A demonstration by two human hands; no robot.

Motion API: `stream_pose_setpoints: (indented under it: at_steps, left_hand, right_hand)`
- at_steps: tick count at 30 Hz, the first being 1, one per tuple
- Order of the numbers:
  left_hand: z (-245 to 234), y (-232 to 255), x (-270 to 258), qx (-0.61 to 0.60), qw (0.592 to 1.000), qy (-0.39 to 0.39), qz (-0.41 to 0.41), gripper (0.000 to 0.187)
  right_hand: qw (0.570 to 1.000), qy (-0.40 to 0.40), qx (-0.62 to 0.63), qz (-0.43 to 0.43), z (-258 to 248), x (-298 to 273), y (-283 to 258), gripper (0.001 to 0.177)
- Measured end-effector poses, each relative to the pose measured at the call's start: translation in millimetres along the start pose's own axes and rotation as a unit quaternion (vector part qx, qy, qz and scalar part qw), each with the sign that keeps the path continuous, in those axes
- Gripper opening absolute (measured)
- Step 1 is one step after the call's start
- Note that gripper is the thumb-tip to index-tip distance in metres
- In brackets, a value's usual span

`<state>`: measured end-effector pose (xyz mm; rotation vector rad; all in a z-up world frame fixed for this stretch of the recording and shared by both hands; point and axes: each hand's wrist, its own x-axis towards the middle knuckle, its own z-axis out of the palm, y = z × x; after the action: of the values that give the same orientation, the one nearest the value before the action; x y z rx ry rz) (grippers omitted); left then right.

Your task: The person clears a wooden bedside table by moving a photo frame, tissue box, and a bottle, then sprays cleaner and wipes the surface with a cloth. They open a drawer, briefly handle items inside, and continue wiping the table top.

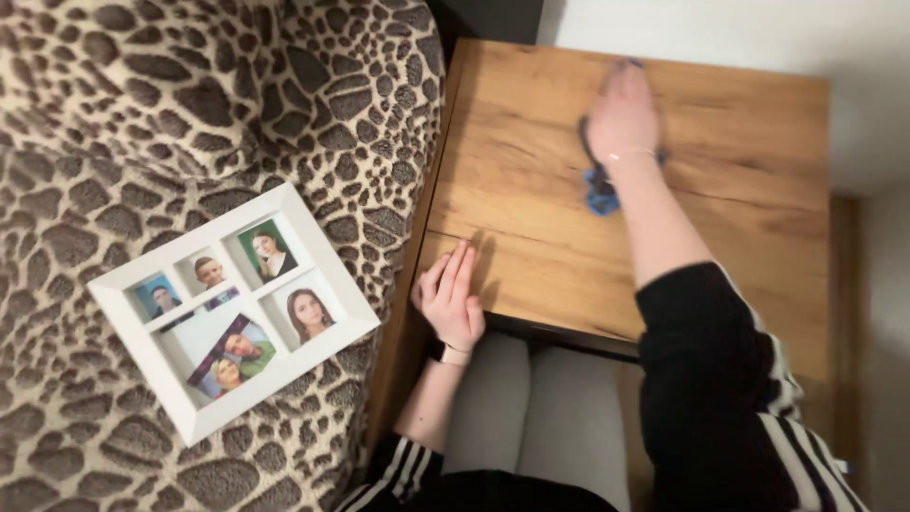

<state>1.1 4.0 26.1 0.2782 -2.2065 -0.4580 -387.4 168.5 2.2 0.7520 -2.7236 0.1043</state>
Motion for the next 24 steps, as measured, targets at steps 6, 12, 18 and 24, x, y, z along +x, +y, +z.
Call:
stream_pose_setpoints:
  at_steps: [6, 12, 18, 24]
  left_hand:
    - [-8, -6, -3, -0.014, 0.999, -0.036, 0.024, 0.070]
    - [10, -12, -12, -0.011, 0.999, -0.003, 0.031, 0.067]
    - [13, -13, -12, -0.004, 0.999, 0.015, 0.028, 0.062]
    - [-2, -7, -4, -0.019, 1.000, -0.024, 0.006, 0.060]
  right_hand:
    - [0.990, 0.008, -0.136, 0.032, -25, -87, 109, 0.057]
    - [0.995, 0.068, -0.037, 0.064, -72, -181, 132, 0.046]
    - [0.983, 0.109, 0.139, -0.045, -91, -160, 79, 0.051]
    - [0.892, 0.344, 0.284, -0.071, -168, 29, -24, 0.047]
